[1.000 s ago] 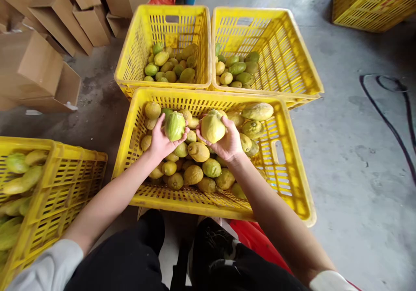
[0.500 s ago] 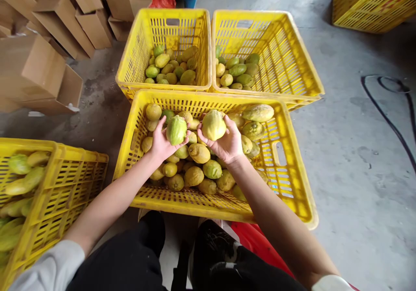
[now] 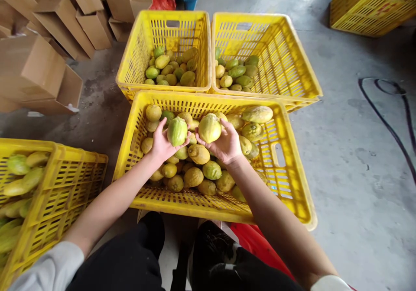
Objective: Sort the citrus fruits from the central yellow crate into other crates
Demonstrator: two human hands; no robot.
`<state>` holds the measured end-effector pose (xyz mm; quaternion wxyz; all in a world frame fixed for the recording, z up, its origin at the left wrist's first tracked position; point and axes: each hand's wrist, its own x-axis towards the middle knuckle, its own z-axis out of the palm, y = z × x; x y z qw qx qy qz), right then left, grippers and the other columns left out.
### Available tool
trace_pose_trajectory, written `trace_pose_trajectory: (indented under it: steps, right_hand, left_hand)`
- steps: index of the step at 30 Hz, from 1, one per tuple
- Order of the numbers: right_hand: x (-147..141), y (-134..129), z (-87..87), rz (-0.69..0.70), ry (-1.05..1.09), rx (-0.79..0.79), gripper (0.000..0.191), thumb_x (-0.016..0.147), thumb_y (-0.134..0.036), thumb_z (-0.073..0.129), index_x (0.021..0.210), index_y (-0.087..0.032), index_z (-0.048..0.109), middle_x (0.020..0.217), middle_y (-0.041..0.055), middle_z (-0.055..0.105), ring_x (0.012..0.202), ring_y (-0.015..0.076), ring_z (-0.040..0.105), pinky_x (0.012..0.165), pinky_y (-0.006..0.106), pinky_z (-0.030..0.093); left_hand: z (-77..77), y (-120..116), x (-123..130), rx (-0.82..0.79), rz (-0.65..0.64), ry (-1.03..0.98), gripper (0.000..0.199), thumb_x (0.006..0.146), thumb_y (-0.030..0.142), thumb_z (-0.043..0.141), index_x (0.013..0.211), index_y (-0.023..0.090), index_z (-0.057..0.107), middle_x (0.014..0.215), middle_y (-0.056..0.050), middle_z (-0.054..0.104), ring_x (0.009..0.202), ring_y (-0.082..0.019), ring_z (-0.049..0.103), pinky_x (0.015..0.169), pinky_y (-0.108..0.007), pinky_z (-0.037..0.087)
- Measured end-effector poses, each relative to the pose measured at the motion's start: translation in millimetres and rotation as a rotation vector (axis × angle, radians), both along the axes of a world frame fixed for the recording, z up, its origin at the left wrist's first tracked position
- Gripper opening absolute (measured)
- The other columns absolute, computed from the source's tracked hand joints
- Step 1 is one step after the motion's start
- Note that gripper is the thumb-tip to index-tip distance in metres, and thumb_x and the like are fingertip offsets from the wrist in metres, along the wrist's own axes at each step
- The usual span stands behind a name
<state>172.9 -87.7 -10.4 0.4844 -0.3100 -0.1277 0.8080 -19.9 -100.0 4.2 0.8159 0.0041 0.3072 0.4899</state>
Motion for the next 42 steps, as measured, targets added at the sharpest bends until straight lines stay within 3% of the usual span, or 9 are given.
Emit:
trace_pose_trajectory:
  steps: [7, 11, 14, 17, 21, 24, 28, 35, 42]
  right_hand:
    - [2.5, 0.8, -0.6, -0.005, 0.042, 0.015, 0.034, 0.077, -0.034, 0.058, 0.109, -0.024, 0.059, 0.096, 0.0058, 0.076, 0.104, 0.0283, 0.075, 0.088, 0.046, 0.067]
    - [1.2, 0.8, -1.2, 0.025, -0.010, -0.089, 0.030, 0.082, -0.041, 0.067, 0.105, -0.022, 0.062, 0.089, 0.0052, 0.076, 0.079, 0.0215, 0.075, 0.068, 0.031, 0.068]
    - [-0.7, 0.4, -0.1, 0.011, -0.018, -0.132, 0.026, 0.084, -0.040, 0.069, 0.103, -0.022, 0.063, 0.086, 0.0040, 0.075, 0.075, 0.0199, 0.075, 0.062, 0.027, 0.067]
    - [-1.5, 0.0, 2.6, -0.025, -0.015, -0.125, 0.025, 0.085, -0.043, 0.068, 0.100, -0.024, 0.062, 0.086, 0.0034, 0.075, 0.083, 0.0228, 0.077, 0.066, 0.031, 0.069]
    - [-0.3, -1.8, 5.5, -0.071, -0.006, -0.007, 0.030, 0.076, -0.039, 0.068, 0.101, -0.026, 0.059, 0.096, 0.0050, 0.075, 0.112, 0.0323, 0.074, 0.092, 0.049, 0.067]
    - [-0.4, -2.7, 5.7, -0.052, 0.004, 0.057, 0.036, 0.069, -0.033, 0.067, 0.104, -0.026, 0.060, 0.104, 0.0067, 0.076, 0.124, 0.0343, 0.068, 0.100, 0.054, 0.063]
    - [-3.3, -2.4, 5.5, -0.003, -0.035, 0.085, 0.041, 0.071, -0.033, 0.075, 0.108, -0.023, 0.061, 0.105, 0.0085, 0.076, 0.119, 0.0340, 0.072, 0.093, 0.048, 0.067]
    - [-1.9, 2.6, -1.1, -0.082, -0.037, -0.083, 0.026, 0.087, -0.037, 0.076, 0.103, -0.025, 0.059, 0.088, 0.0015, 0.075, 0.075, 0.0209, 0.077, 0.064, 0.029, 0.070]
    - [1.5, 6.3, -12.9, -0.107, -0.047, -0.100, 0.031, 0.083, -0.040, 0.077, 0.105, -0.027, 0.059, 0.093, 0.0030, 0.074, 0.093, 0.0261, 0.078, 0.068, 0.033, 0.071]
  left_hand:
    - [-1.4, -1.2, -0.2, 0.027, 0.012, -0.054, 0.044, 0.102, 0.040, 0.032, 0.106, 0.013, 0.067, 0.103, -0.016, 0.075, 0.093, -0.024, 0.076, 0.076, -0.033, 0.065]
    - [4.1, -1.6, 0.3, 0.004, 0.020, -0.068, 0.045, 0.104, 0.044, 0.034, 0.113, 0.012, 0.065, 0.098, -0.014, 0.073, 0.080, -0.018, 0.073, 0.068, -0.025, 0.064]
    - [7.8, -1.4, 0.3, -0.032, 0.038, -0.089, 0.048, 0.106, 0.050, 0.034, 0.117, 0.013, 0.062, 0.089, -0.010, 0.070, 0.070, -0.013, 0.067, 0.058, -0.016, 0.058]
    - [7.8, -0.8, -1.1, -0.046, 0.074, -0.114, 0.051, 0.107, 0.054, 0.031, 0.115, 0.014, 0.061, 0.088, -0.009, 0.067, 0.065, -0.011, 0.063, 0.054, -0.012, 0.054]
    - [4.2, -0.6, -2.5, -0.048, 0.082, -0.127, 0.053, 0.106, 0.055, 0.028, 0.112, 0.014, 0.061, 0.088, -0.010, 0.067, 0.063, -0.011, 0.061, 0.052, -0.013, 0.054]
    - [2.9, -1.2, -1.5, -0.022, 0.071, -0.114, 0.046, 0.103, 0.046, 0.031, 0.114, 0.013, 0.062, 0.091, -0.011, 0.068, 0.067, -0.013, 0.062, 0.054, -0.016, 0.055]
    - [2.3, -2.1, 0.4, 0.010, 0.036, -0.098, 0.043, 0.095, 0.037, 0.038, 0.120, 0.011, 0.063, 0.096, -0.013, 0.071, 0.075, -0.018, 0.067, 0.060, -0.024, 0.059]
    - [2.2, -2.6, -0.1, 0.022, -0.012, -0.097, 0.042, 0.092, 0.037, 0.039, 0.115, 0.011, 0.063, 0.099, -0.016, 0.073, 0.074, -0.020, 0.069, 0.058, -0.027, 0.059]
    - [0.7, -2.5, 0.2, 0.009, -0.005, -0.083, 0.038, 0.092, 0.034, 0.041, 0.113, 0.011, 0.064, 0.099, -0.016, 0.073, 0.076, -0.021, 0.071, 0.061, -0.029, 0.061]
